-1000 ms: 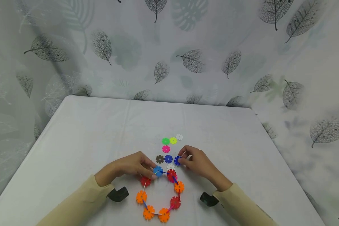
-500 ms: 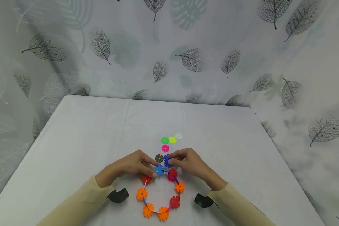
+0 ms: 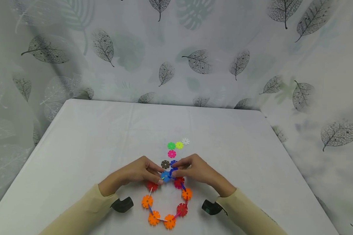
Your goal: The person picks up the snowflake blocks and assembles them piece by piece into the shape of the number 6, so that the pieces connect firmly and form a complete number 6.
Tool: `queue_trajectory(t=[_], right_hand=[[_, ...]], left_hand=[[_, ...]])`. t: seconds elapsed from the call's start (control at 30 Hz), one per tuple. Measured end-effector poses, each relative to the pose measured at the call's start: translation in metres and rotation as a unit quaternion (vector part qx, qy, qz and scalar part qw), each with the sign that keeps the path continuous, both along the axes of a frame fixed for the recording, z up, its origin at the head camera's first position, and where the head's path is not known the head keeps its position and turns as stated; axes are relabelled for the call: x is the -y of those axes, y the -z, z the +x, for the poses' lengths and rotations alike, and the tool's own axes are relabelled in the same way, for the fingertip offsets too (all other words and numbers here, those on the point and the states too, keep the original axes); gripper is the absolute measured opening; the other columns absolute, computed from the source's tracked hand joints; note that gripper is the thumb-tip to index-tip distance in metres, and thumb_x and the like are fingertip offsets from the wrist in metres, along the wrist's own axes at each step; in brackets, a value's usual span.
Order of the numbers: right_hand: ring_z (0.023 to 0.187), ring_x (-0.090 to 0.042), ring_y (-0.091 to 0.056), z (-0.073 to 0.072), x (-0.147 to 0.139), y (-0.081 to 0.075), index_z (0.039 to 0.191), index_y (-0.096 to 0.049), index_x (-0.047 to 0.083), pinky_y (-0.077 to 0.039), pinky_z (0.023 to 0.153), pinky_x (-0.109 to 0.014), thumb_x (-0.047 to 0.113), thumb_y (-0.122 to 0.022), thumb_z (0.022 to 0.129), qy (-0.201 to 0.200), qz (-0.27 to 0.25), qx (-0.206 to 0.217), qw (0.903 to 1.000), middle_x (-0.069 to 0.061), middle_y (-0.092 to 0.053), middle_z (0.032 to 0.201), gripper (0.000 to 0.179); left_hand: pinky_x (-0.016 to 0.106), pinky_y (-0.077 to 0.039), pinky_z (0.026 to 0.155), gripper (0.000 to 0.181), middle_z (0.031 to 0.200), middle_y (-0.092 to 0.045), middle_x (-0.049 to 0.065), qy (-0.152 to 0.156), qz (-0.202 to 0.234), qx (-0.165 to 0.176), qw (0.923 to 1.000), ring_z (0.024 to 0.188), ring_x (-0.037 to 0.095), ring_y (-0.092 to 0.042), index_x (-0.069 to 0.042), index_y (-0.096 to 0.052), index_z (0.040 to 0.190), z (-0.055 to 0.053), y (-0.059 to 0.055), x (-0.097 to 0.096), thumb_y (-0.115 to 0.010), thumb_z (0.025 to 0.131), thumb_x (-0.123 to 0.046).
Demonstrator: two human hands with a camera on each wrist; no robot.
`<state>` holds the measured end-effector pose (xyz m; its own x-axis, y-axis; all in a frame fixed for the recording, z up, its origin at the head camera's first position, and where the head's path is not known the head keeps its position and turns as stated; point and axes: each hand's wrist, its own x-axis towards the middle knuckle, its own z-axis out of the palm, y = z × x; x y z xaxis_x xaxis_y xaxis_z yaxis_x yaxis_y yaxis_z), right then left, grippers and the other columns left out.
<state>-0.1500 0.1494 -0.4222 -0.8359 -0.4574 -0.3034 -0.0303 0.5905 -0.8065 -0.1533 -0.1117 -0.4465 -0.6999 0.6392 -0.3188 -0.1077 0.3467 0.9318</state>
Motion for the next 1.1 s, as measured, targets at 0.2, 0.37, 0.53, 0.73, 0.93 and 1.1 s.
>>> queue_trajectory(t=[0.2,0.37,0.53,0.73,0.93,1.1], right_hand=[[0.099,-0.016,-0.063,-0.001,-0.002,0.003,0.116,-0.078,0.014,-0.052,0.080,-0.037,0.039,-0.078,0.090,-0.013,-0.007,0.010,0.9998,0.008,-0.074,0.098,0.036],[0.097,-0.016,-0.063,0.000,-0.001,0.005,0.116,-0.079,0.015,-0.050,0.075,-0.034,0.039,-0.077,0.090,-0.004,-0.008,0.007,0.9999,0.008,-0.075,0.094,0.035],[0.092,-0.018,-0.059,0.003,0.001,0.005,0.113,-0.080,0.016,-0.044,0.063,-0.029,0.038,-0.079,0.088,0.012,0.000,-0.017,0.9998,0.009,-0.074,0.094,0.033],[0.085,-0.016,-0.059,0.006,0.006,0.009,0.112,-0.080,0.016,-0.044,0.058,-0.025,0.037,-0.078,0.090,0.013,0.010,-0.040,0.9990,0.009,-0.075,0.095,0.031],[0.081,-0.018,-0.061,0.006,0.011,0.011,0.113,-0.080,0.018,-0.041,0.054,-0.023,0.038,-0.076,0.092,0.015,0.021,-0.047,0.9986,0.010,-0.075,0.096,0.029],[0.083,-0.017,-0.060,0.007,0.011,0.011,0.114,-0.080,0.019,-0.046,0.059,-0.026,0.041,-0.074,0.093,0.015,0.017,-0.044,0.9988,0.012,-0.074,0.093,0.031]], left_hand=[[0.032,-0.055,0.078,0.038,0.092,-0.077,0.007,-0.003,0.002,0.003,1.0000,0.085,0.019,-0.072,-0.002,-0.075,0.118,0.000,0.000,-0.001,-0.085,0.084,-0.020],[0.032,-0.055,0.077,0.038,0.092,-0.077,0.006,-0.007,0.005,0.002,1.0000,0.084,0.019,-0.071,-0.003,-0.075,0.118,0.001,0.001,-0.001,-0.084,0.085,-0.019],[0.033,-0.053,0.079,0.037,0.090,-0.077,0.006,-0.012,0.008,-0.005,0.9999,0.085,0.019,-0.071,-0.003,-0.076,0.117,0.001,0.005,-0.002,-0.084,0.085,-0.020],[0.029,-0.051,0.075,0.036,0.088,-0.077,0.005,-0.017,0.012,-0.023,0.9995,0.081,0.017,-0.067,-0.003,-0.076,0.116,0.001,0.008,-0.001,-0.083,0.086,-0.021],[0.026,-0.047,0.071,0.035,0.088,-0.077,0.005,-0.023,0.016,-0.027,0.9992,0.083,0.015,-0.065,-0.002,-0.076,0.116,0.001,0.011,-0.001,-0.083,0.087,-0.020],[0.024,-0.042,0.063,0.039,0.086,-0.076,0.006,-0.014,0.014,-0.009,0.9998,0.073,0.014,-0.061,-0.003,-0.074,0.120,0.000,0.010,0.000,-0.083,0.087,-0.021]])
